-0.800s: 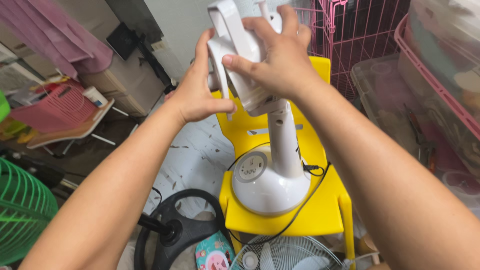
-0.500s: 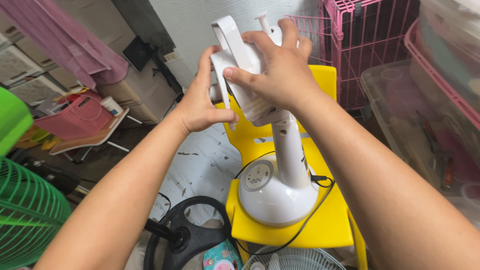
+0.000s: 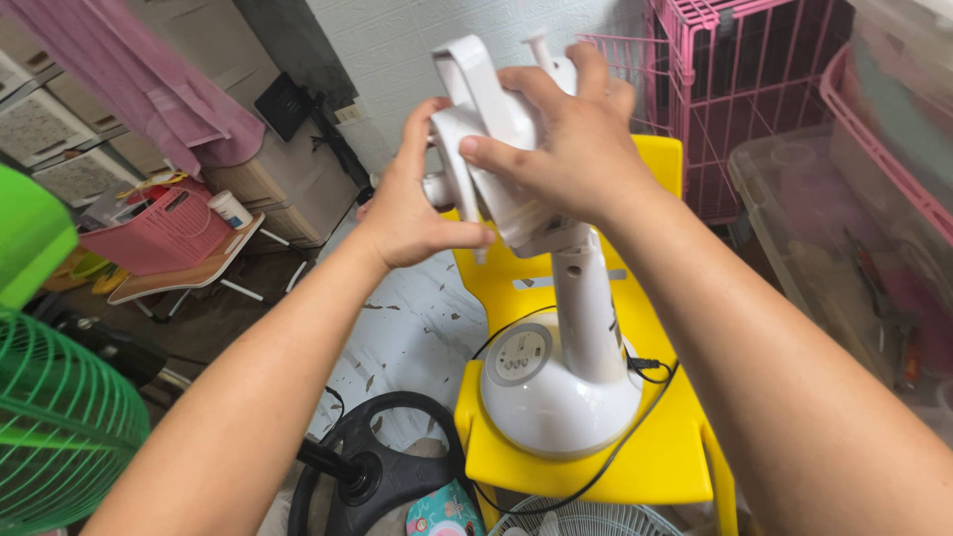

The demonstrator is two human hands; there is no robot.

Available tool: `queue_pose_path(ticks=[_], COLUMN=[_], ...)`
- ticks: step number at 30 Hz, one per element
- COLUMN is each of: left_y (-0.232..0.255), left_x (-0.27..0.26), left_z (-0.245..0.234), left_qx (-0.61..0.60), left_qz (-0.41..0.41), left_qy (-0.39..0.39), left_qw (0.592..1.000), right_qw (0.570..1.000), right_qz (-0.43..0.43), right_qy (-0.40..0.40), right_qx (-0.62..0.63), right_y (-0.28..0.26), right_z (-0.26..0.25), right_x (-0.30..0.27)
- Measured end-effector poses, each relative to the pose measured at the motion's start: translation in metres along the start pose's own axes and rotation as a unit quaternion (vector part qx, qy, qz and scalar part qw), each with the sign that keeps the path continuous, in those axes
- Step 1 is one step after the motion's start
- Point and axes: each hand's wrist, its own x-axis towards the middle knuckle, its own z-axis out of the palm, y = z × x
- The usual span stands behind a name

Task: The person disassembles the rear housing and internal components of a white electric fan, wipes the parts with a wet wipe, and reassembles the fan. The person handles the fan housing, internal plastic parts, and a wet wipe during the process.

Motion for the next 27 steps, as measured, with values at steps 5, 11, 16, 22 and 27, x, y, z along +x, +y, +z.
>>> queue_pose_path(ticks=[5,11,16,22,27], left_y=[0.012,0.019,0.009,-0.027,-0.053], left_x=[-0.001,-0.002,0.013,0.040,0.050], left_z=[0.006,0.005,-0.009,-0.010,0.012], left_qx=[0.031,0.008,0.030,-0.177,-0.421], left_qz=[-0.061,-0.073,-0.075,-0.073,-0.092], left_qy=[0.040,0.072,0.079,0.065,0.111], left_qw=[0.997,0.995,0.994,0.979,0.896], right_qw=[1.000,0.999,0.999,0.993,0.986], right_qz=[-0.016,-0.014,-0.021,-0.060,-0.032], right_qy=[-0.010,-0.032,-0.050,-0.069,-0.100], right_qx=[-0.021,-0.026,-0.004,0.074,0.130], right_y=[0.003,0.006,0.009,0.016,0.011], right_z=[0.000,-0.004,-0.005,-0.009,-0.013], right_x=[0.004,0.004,0.005,0.007,0.010])
